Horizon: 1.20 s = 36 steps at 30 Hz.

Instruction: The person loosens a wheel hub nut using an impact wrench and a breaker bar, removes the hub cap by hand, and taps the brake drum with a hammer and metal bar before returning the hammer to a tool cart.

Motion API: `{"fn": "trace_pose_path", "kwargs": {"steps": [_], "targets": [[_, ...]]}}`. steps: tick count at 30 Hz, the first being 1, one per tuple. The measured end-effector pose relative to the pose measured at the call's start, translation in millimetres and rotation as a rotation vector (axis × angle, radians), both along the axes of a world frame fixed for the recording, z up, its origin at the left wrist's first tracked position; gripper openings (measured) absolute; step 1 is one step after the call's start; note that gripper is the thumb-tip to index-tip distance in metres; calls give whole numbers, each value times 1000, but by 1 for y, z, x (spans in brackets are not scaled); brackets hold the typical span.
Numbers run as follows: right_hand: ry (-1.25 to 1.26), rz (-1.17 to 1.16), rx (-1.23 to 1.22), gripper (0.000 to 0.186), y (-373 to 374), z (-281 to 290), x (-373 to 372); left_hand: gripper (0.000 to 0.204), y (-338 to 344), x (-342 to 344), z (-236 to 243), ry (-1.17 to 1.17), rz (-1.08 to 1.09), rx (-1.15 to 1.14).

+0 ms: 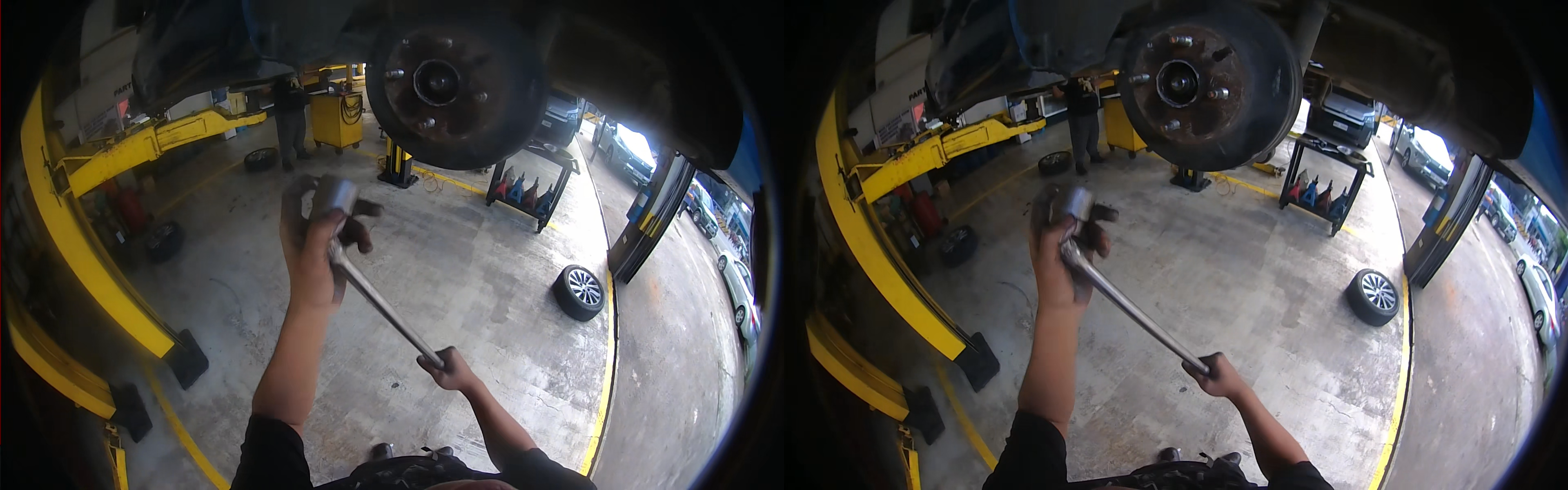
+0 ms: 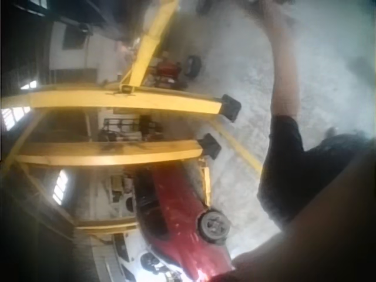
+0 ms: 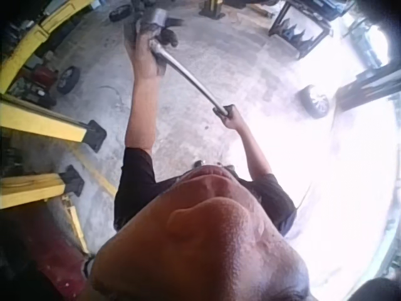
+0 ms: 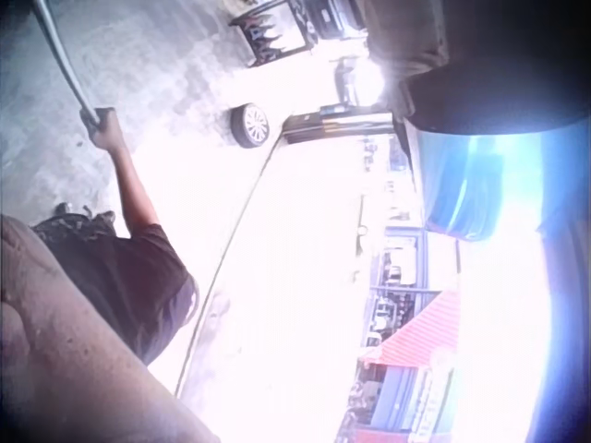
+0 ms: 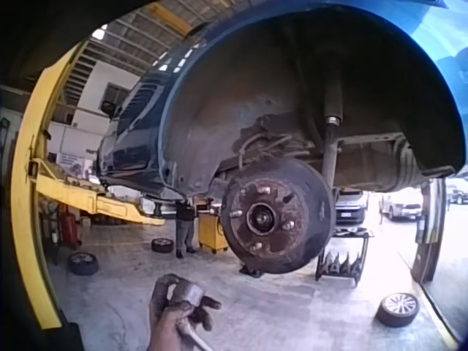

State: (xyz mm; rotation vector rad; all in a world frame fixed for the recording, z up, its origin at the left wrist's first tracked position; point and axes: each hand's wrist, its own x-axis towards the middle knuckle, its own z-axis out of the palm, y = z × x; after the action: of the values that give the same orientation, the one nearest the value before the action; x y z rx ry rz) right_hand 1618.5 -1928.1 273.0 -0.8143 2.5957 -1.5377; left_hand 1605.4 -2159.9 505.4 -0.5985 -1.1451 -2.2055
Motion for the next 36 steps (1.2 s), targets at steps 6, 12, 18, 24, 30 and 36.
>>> {"fn": "trace_pose_path", "kwargs": {"steps": [6, 12, 18, 24, 30, 36], "targets": [[-460, -94, 393, 44, 119, -114, 132, 35, 35, 29, -203, -691, -439, 290], [-797, -384, 417, 33, 217, -133, 256, 41, 167, 71, -339, -1195, -503, 385], [-789, -513, 282, 34, 337, -146, 333, 43, 324, 95, -410, -1385, -529, 387], [-811, -530, 249, 46, 430, -135, 309, 60, 443, 89, -454, -1579, -554, 308], [-813, -629, 408, 49, 532, -196, 218, 52, 571, -24, -479, -1688, -345, 100], [-794, -1009, 186, 41, 657, -216, 94, 27, 695, -324, -548, -1429, -108, -492]]}}
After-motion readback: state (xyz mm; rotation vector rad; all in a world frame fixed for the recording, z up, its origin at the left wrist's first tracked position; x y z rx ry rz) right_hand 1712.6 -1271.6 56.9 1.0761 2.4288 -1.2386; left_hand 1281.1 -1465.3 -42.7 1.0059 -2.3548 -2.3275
